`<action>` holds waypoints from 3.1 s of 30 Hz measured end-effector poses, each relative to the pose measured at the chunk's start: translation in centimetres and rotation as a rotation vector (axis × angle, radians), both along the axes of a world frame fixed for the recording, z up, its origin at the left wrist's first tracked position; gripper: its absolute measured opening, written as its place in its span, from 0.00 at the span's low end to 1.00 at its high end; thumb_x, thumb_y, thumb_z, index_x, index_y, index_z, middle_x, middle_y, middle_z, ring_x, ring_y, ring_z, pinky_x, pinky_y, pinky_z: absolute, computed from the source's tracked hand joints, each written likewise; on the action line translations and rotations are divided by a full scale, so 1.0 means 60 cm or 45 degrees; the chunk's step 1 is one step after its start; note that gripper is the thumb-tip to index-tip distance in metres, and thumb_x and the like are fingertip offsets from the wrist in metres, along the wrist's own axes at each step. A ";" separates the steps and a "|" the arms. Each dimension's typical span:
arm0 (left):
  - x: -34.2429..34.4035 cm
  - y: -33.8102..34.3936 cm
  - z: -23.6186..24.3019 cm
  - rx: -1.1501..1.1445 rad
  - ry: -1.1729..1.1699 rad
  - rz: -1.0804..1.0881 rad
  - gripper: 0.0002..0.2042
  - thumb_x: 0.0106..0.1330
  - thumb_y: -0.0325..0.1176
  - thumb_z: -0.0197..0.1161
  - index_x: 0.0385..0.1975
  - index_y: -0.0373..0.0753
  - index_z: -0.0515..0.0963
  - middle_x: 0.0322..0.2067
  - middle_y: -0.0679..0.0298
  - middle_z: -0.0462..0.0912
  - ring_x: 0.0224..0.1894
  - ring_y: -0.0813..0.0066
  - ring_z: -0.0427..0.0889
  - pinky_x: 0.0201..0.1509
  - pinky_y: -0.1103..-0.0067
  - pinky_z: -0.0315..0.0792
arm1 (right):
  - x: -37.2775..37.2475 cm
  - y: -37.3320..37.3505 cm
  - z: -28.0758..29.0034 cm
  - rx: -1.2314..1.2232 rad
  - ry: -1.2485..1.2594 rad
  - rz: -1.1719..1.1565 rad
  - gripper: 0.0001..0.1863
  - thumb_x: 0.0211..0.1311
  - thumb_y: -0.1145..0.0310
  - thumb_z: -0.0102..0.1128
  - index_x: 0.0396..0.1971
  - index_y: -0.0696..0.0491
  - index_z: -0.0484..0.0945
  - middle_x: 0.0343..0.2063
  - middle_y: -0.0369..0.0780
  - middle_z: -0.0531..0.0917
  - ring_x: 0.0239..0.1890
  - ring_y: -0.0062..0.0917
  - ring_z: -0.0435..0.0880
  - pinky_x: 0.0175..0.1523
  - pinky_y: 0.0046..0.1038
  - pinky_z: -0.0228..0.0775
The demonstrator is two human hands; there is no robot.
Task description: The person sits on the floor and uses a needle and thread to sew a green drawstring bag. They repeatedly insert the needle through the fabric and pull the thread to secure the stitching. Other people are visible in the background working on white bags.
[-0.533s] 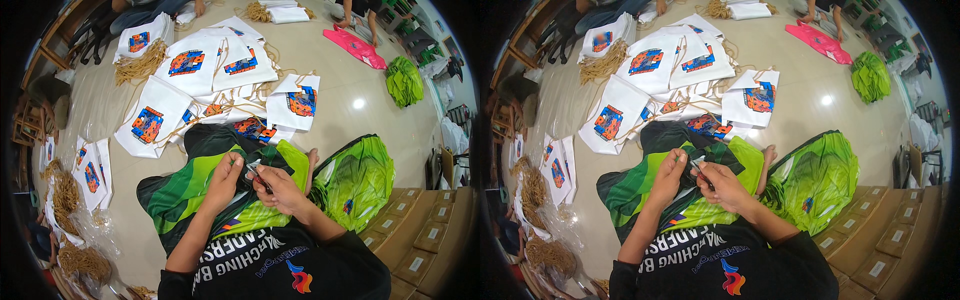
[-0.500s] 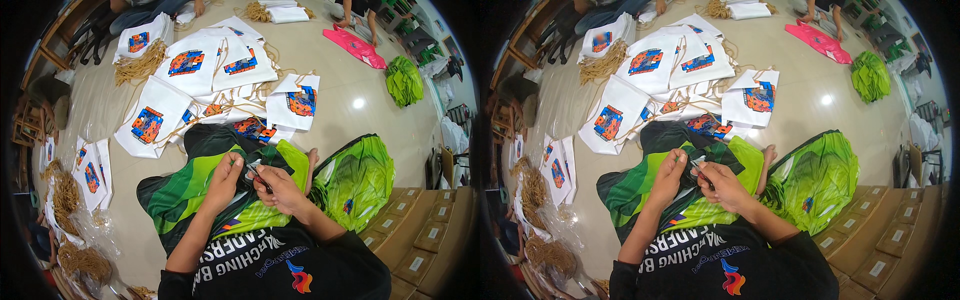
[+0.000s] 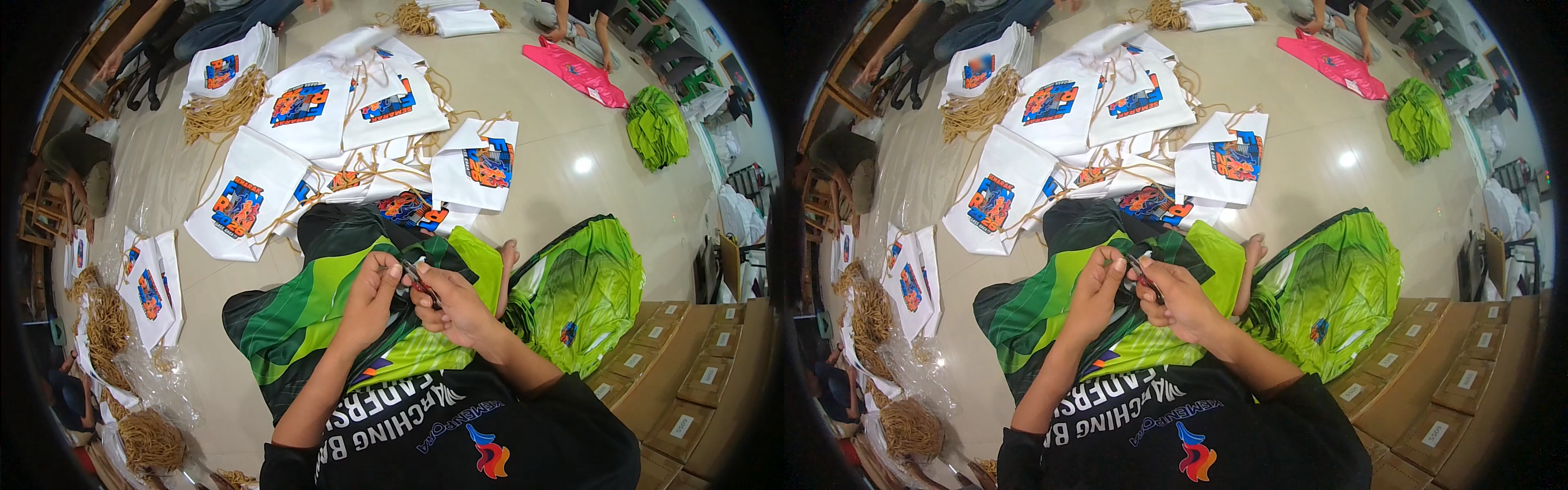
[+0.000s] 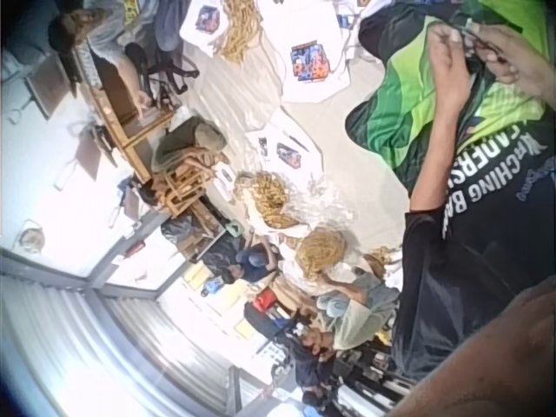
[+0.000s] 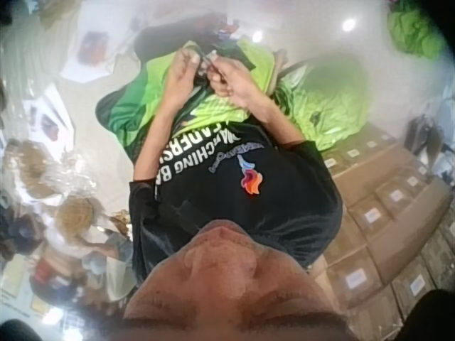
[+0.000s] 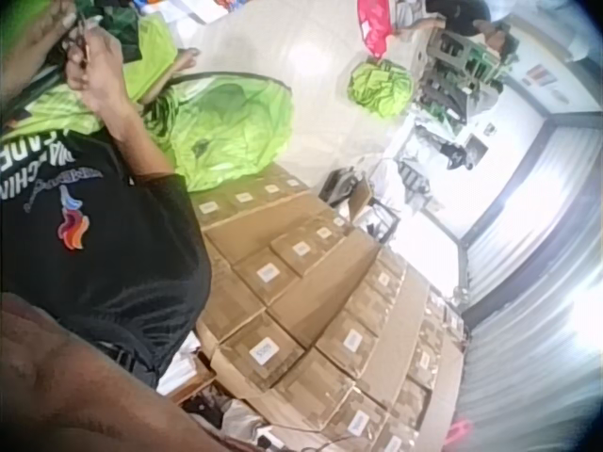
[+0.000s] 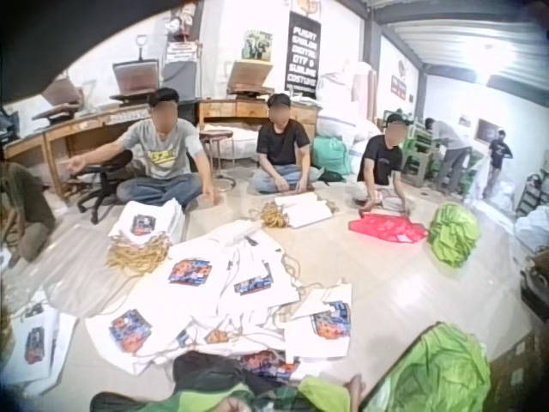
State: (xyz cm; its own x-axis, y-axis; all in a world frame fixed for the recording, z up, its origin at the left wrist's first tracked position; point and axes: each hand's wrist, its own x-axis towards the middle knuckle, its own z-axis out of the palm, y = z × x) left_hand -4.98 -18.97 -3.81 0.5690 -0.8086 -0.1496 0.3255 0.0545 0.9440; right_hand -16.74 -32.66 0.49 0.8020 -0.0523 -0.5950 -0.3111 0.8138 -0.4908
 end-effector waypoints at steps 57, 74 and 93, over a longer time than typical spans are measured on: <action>-0.012 0.013 0.044 0.260 -0.572 -0.064 0.10 0.69 0.23 0.70 0.48 0.34 0.89 0.37 0.61 0.89 0.37 0.75 0.85 0.44 0.78 0.77 | -0.035 -0.071 -0.101 -1.355 -0.571 -0.183 0.13 0.51 0.89 0.66 0.33 0.57 0.78 0.42 0.38 0.83 0.32 0.08 0.70 0.36 0.14 0.60; -0.026 0.018 0.032 0.284 -0.877 -0.031 0.04 0.67 0.26 0.72 0.38 0.33 0.88 0.33 0.57 0.88 0.35 0.65 0.86 0.40 0.74 0.77 | -0.040 -0.073 -0.110 -1.380 -0.583 -0.202 0.12 0.51 0.90 0.65 0.32 0.57 0.78 0.42 0.38 0.83 0.30 0.06 0.67 0.34 0.13 0.58; -0.027 0.023 0.028 0.167 -0.468 -0.043 0.05 0.79 0.28 0.61 0.42 0.33 0.78 0.39 0.59 0.89 0.37 0.77 0.85 0.44 0.79 0.77 | -0.056 -0.080 -0.048 -1.797 -0.307 0.068 0.12 0.50 0.81 0.76 0.29 0.53 0.80 0.38 0.33 0.84 0.37 0.17 0.80 0.60 0.32 0.59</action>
